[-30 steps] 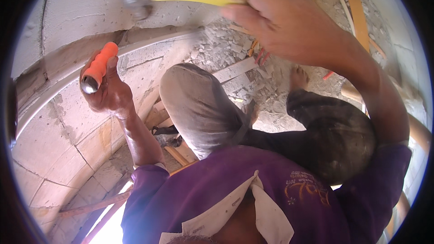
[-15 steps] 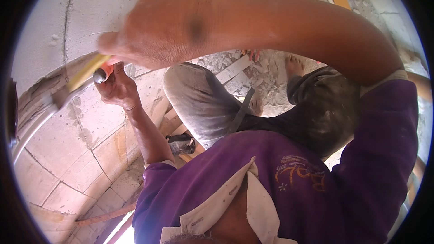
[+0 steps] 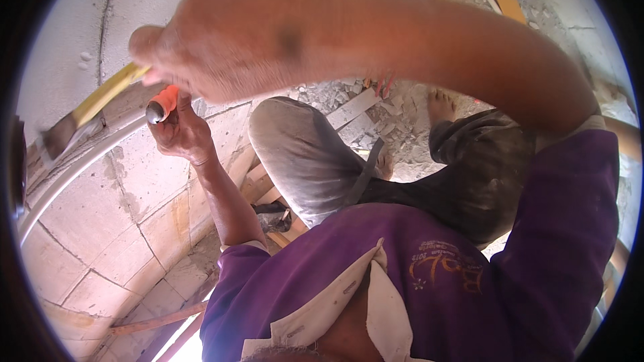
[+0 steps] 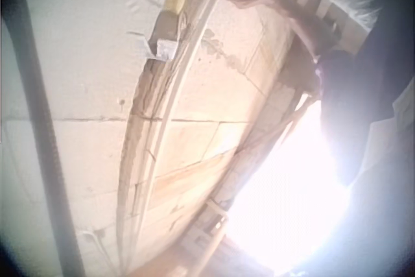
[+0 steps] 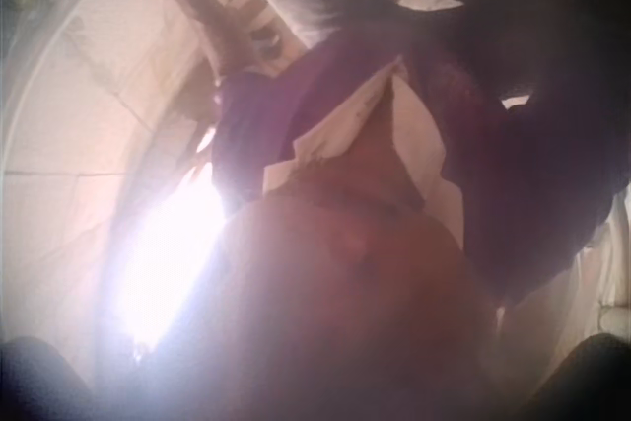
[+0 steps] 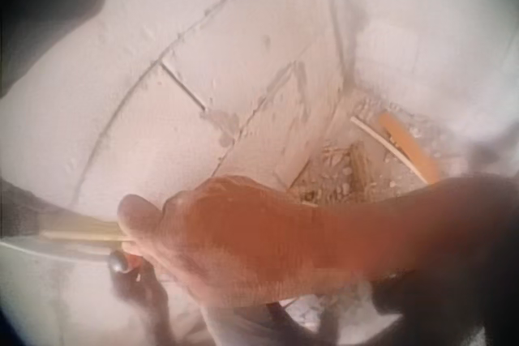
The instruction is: The person uses a hammer and a chisel to chip away at a concrete wall to create a groove for a white pipe. They repeatedly strike the chisel to remove debris and clear the channel, then position the pipe into the groove.
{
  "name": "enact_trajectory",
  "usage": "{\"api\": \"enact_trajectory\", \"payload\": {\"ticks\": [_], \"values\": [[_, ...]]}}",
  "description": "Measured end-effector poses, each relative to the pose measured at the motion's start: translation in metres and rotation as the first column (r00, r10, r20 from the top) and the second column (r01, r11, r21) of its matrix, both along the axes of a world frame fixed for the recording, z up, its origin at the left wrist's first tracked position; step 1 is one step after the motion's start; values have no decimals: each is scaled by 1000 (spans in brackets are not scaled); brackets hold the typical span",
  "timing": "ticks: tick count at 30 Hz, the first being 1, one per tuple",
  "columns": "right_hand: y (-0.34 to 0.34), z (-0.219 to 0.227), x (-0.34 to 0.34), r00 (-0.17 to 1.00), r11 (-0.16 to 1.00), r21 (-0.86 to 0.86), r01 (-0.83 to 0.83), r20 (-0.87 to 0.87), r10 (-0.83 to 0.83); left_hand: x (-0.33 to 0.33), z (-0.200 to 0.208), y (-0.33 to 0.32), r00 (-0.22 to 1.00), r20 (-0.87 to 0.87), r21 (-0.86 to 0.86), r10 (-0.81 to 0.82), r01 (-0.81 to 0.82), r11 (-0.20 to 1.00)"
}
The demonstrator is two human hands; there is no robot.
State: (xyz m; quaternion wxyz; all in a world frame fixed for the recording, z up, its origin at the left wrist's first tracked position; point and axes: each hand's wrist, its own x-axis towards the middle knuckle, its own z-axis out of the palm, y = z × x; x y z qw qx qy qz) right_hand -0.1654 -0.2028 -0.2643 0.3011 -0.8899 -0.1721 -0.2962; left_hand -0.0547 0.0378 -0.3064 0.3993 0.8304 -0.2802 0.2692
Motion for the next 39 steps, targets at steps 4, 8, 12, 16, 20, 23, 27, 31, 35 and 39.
{"api": "enact_trajectory", "payload": {"ticks": [4,8,12,16,20,23,27,31,35,39], "values": [[3,0,-2,925,998,-64,-26,-380,0,0,-6,4,999,23,82,-31,29,996],[-23,9,1,963,997,78,-5,-269,26,-5,-9,8,997,50,30,-66,65,997],[-42,6,-11,924,963,268,-18,-364,118,-9,0,24,994,80,10,-67,67,998],[-34,3,-17,920,961,272,-42,-366,143,-7,4,25,972,187,127,-143,120,985],[-16,5,-22,958,983,170,-74,-261,118,-5,5,16,946,262,226,-193,134,965],[-1,8,-28,992,987,148,-58,-98,73,-6,12,15,964,256,234,-69,8,972],[7,7,-27,976,996,-6,-86,-202,83,-7,16,13,971,216,292,-100,34,956],[6,0,-22,1000,1000,-3,-13,-15,13,-8,13,6,978,204,168,-43,8,986],[7,-6,-15,993,987,144,-65,-89,78,-8,15,1,995,99,163,-7,-10,987],[4,-7,-3,999,996,82,-19,-44,22,-6,20,-3,997,65,162,47,-57,985]]}}
